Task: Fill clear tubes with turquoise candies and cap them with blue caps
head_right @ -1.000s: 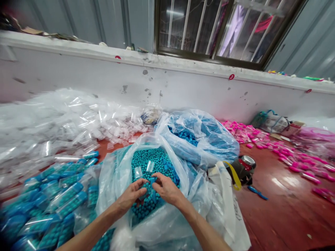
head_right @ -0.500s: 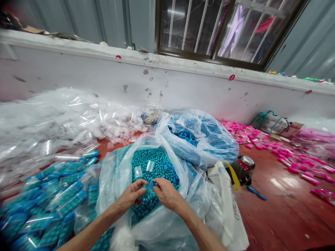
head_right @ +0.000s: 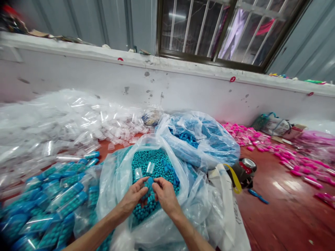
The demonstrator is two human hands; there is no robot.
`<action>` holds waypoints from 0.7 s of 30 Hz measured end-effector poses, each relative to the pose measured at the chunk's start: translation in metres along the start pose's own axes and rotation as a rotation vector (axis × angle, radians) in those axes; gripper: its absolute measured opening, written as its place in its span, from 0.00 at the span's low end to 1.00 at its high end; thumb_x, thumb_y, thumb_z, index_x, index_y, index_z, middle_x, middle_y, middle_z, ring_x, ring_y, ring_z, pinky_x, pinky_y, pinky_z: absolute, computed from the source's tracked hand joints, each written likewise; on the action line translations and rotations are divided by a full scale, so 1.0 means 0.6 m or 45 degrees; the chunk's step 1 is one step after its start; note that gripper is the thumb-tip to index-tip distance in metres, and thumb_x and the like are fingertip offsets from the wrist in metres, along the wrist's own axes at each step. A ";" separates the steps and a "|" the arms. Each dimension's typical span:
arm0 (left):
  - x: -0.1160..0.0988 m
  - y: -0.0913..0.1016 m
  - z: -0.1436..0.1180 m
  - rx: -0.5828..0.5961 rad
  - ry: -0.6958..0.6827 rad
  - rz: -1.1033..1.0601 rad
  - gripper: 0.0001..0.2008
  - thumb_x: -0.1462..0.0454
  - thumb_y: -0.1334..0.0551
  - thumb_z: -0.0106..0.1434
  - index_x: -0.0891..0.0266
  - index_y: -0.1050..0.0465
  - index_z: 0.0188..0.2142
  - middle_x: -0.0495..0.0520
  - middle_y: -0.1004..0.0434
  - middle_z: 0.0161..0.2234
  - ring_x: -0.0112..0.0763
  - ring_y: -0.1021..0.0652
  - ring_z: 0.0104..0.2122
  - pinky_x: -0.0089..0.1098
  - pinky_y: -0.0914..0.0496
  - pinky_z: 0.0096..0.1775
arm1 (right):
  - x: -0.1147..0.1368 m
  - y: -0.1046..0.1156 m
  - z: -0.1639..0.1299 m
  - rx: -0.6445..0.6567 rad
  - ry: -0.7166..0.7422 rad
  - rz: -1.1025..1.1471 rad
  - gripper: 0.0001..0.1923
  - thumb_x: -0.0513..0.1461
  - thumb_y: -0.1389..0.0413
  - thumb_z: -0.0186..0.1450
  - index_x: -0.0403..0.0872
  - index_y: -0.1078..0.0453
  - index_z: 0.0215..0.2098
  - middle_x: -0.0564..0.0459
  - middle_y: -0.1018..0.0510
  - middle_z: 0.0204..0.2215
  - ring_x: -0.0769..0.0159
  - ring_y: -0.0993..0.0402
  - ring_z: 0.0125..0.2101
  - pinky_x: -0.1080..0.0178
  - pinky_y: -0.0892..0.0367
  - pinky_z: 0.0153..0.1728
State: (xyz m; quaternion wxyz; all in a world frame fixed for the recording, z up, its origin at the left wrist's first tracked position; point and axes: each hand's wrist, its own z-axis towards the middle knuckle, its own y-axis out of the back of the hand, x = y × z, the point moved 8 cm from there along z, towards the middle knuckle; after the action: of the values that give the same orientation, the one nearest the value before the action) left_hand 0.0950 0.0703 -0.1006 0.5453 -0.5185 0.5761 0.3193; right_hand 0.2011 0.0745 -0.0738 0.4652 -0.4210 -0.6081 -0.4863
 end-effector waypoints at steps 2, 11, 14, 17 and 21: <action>0.001 -0.002 -0.001 -0.023 0.021 -0.016 0.44 0.47 0.37 0.44 0.71 0.48 0.53 0.41 0.38 0.18 0.22 0.34 0.13 0.25 0.39 0.14 | 0.013 0.001 -0.010 -0.060 0.111 -0.171 0.15 0.44 0.52 0.61 0.44 0.30 0.36 0.58 0.34 0.18 0.72 0.40 0.17 0.69 0.41 0.20; -0.008 -0.008 -0.019 -0.077 0.042 -0.143 0.39 0.47 0.37 0.45 0.65 0.45 0.51 0.43 0.33 0.21 0.21 0.33 0.13 0.23 0.40 0.14 | 0.071 -0.018 -0.035 0.126 0.544 -0.822 0.07 0.40 0.47 0.59 0.45 0.32 0.33 0.54 0.28 0.25 0.68 0.34 0.27 0.68 0.40 0.30; -0.018 -0.008 -0.022 -0.025 0.036 -0.170 0.42 0.47 0.37 0.47 0.64 0.50 0.56 0.41 0.36 0.17 0.23 0.32 0.13 0.23 0.40 0.14 | 0.079 -0.013 -0.030 0.156 0.534 -0.747 0.06 0.40 0.49 0.62 0.45 0.33 0.31 0.55 0.28 0.25 0.69 0.33 0.27 0.68 0.41 0.31; -0.024 -0.002 -0.024 -0.016 -0.001 -0.097 0.43 0.48 0.38 0.48 0.68 0.50 0.57 0.40 0.38 0.14 0.22 0.34 0.12 0.22 0.43 0.14 | 0.082 -0.015 -0.031 0.201 0.591 -0.702 0.10 0.39 0.55 0.65 0.46 0.34 0.32 0.54 0.28 0.26 0.68 0.33 0.28 0.68 0.41 0.31; -0.022 0.003 -0.026 -0.038 -0.003 -0.029 0.39 0.49 0.38 0.49 0.70 0.44 0.54 0.40 0.39 0.14 0.20 0.36 0.11 0.21 0.45 0.13 | 0.071 -0.019 -0.039 0.247 0.637 -0.822 0.12 0.39 0.58 0.67 0.46 0.34 0.33 0.54 0.29 0.25 0.68 0.33 0.27 0.67 0.41 0.30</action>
State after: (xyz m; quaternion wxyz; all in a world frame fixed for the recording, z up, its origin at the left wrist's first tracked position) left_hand 0.0868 0.0596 -0.0855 0.5418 -0.5328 0.5647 0.3221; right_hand 0.1845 0.0522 -0.0326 0.4598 -0.0322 -0.6201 -0.6348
